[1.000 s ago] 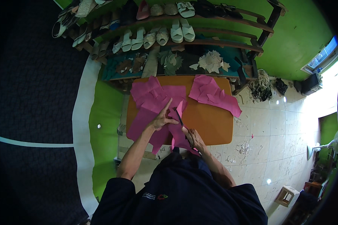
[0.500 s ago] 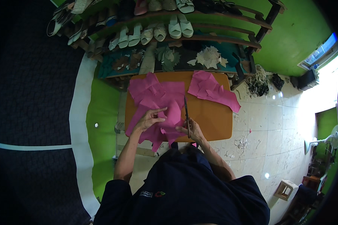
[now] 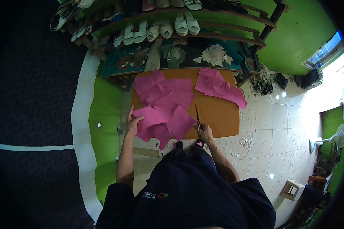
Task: Cutting pink fabric pieces with scissors on a table.
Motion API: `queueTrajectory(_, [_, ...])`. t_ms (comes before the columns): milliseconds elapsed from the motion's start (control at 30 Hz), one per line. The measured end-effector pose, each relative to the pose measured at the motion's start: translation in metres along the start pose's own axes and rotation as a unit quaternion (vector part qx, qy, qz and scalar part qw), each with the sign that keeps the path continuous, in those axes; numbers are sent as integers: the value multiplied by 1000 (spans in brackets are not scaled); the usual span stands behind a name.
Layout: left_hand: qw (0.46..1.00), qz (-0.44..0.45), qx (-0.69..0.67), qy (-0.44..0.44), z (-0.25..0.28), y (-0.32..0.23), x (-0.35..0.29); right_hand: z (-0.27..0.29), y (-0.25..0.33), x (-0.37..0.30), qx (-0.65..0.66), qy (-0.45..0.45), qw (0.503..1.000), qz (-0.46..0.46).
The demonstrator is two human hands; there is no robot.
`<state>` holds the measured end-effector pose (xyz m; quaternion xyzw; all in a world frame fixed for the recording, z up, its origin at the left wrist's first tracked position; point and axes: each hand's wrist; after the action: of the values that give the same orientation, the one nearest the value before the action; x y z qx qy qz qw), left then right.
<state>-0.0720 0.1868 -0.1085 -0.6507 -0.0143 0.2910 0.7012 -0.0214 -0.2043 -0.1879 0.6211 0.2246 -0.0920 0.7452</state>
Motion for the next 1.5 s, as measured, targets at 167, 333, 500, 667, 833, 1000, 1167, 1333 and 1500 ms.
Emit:
queueTrajectory(167, [968, 102, -221, -61, 33, 31, -11, -30, 10, -21, -32, 31, 999, 19])
queueTrajectory(333, [953, 39, -295, -54, -29, 38, -28, -38, 24, -51, -6, 57, 998, 18])
queueTrajectory(500, [941, 65, -325, 63, -75, 0, -24, -40, 63, -81, 38, 46, 997, 39])
queueTrajectory(667, [963, -68, -245, 92, -136, -104, -58, -21, 94, -97, 149, 13, 989, 7])
queueTrajectory(833, [968, -167, -157, 101, -166, -162, -53, 2, 103, -119, 191, 17, 979, 65])
queueTrajectory(1000, [933, -250, -132, 220, -180, -232, -77, 20, 142, -140, 160, 50, 972, 162])
queueTrajectory(1167, [912, -312, -45, 261, -175, -265, -91, 27, 180, -149, 140, 53, 963, 225])
queueTrajectory(1333, [897, -342, -40, 279, -181, -283, -114, 33, 218, -156, 121, 21, 964, 238])
queueTrajectory(1500, [888, -373, -30, 269, -184, -288, -120, 34, 230, -162, 151, 5, 956, 251])
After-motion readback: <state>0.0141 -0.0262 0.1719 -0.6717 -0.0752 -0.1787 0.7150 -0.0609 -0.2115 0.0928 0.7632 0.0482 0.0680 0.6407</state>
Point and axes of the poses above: each hand's wrist, its own x-axis towards the middle knuckle, its own z-axis out of the back of the hand, y = z × x, and after that the axes turned 13 degrees about x, right-handed
